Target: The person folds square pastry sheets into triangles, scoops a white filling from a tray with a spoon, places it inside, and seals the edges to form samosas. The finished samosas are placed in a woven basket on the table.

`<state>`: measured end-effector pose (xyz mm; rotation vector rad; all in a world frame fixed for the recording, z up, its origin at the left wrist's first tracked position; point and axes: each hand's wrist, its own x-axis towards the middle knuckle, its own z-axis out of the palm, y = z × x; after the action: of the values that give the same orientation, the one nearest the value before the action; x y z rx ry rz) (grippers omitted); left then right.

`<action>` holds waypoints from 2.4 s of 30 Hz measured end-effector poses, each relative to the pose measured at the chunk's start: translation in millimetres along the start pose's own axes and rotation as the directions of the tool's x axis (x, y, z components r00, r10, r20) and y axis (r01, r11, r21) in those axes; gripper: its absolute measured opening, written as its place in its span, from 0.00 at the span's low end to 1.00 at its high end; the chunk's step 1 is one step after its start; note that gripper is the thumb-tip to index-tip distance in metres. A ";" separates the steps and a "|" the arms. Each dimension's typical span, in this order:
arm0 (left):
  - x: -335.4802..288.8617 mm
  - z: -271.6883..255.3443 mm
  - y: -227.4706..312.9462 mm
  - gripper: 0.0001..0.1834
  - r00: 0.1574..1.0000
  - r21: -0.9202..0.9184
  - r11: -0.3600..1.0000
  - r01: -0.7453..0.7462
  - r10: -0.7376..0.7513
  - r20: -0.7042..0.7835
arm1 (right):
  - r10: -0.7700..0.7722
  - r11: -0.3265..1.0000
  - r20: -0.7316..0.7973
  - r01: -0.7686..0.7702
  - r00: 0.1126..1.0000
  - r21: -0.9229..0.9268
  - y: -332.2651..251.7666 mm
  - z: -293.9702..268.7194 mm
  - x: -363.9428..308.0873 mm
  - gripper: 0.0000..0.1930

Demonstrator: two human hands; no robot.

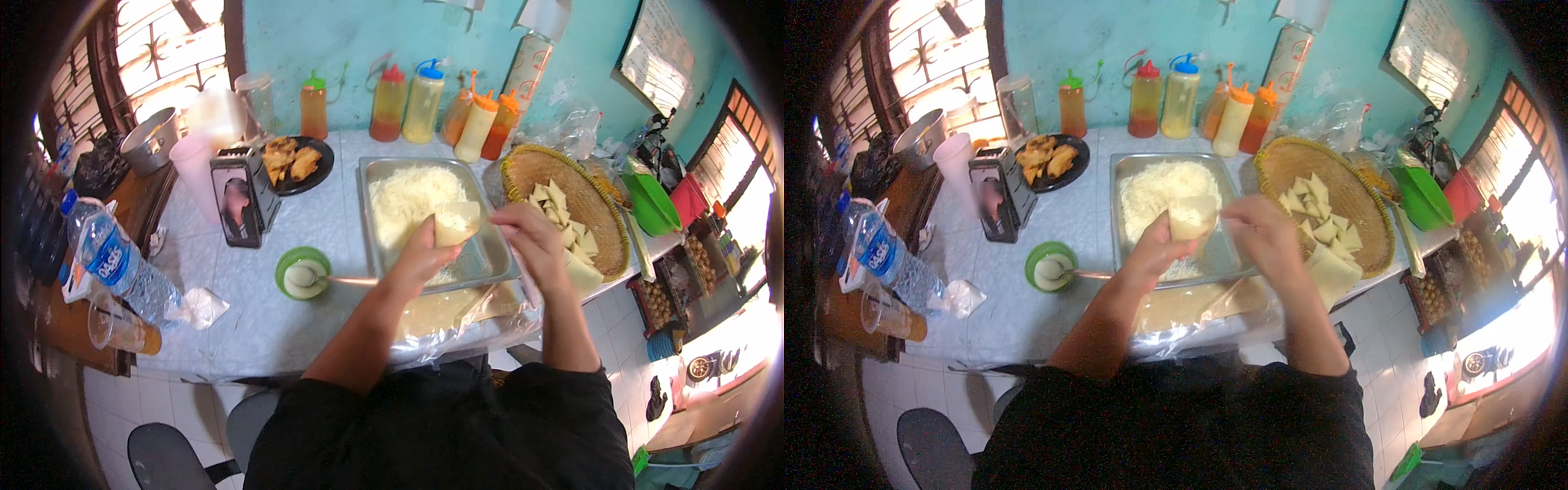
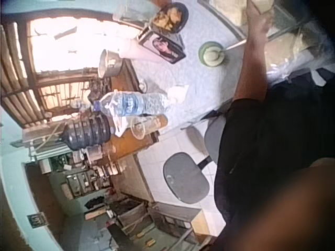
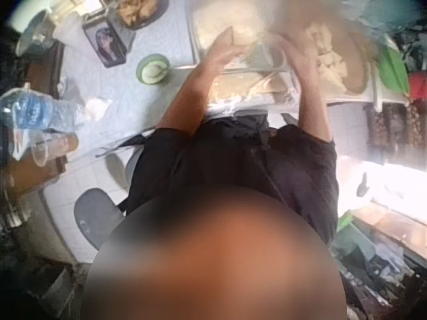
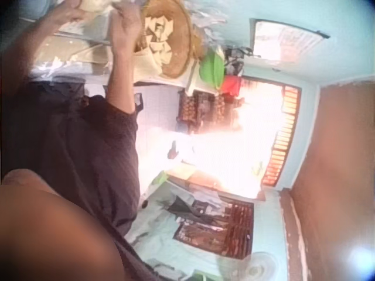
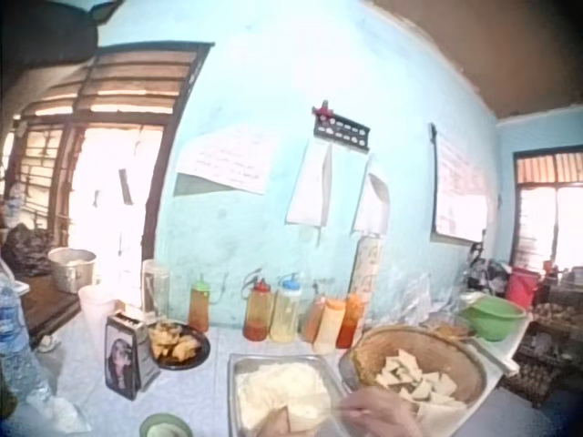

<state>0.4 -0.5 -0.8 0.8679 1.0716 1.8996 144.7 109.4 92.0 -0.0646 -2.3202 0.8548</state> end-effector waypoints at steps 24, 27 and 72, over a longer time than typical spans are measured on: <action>-8.4 4.1 17.0 0.16 0.956 -0.072 0.954 0.293 -0.294 -0.017 | 0.430 0.819 0.369 -0.528 0.824 0.226 8.8 32.8 49.9 0.13; -9.9 2.3 18.1 0.16 0.955 -0.056 0.954 0.296 -0.296 0.000 | 0.461 0.792 0.374 -0.563 0.804 0.236 1.7 34.4 51.3 0.14; 2.1 -6.9 1.9 0.14 0.949 -0.238 0.971 -0.035 -0.042 -0.311 | 0.415 0.869 0.359 -0.481 0.836 0.116 69.1 25.3 25.2 0.08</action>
<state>-6.9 -1.9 -1.6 0.4339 0.9926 2.1602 98.0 156.0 50.7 -0.4306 -2.5493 1.4306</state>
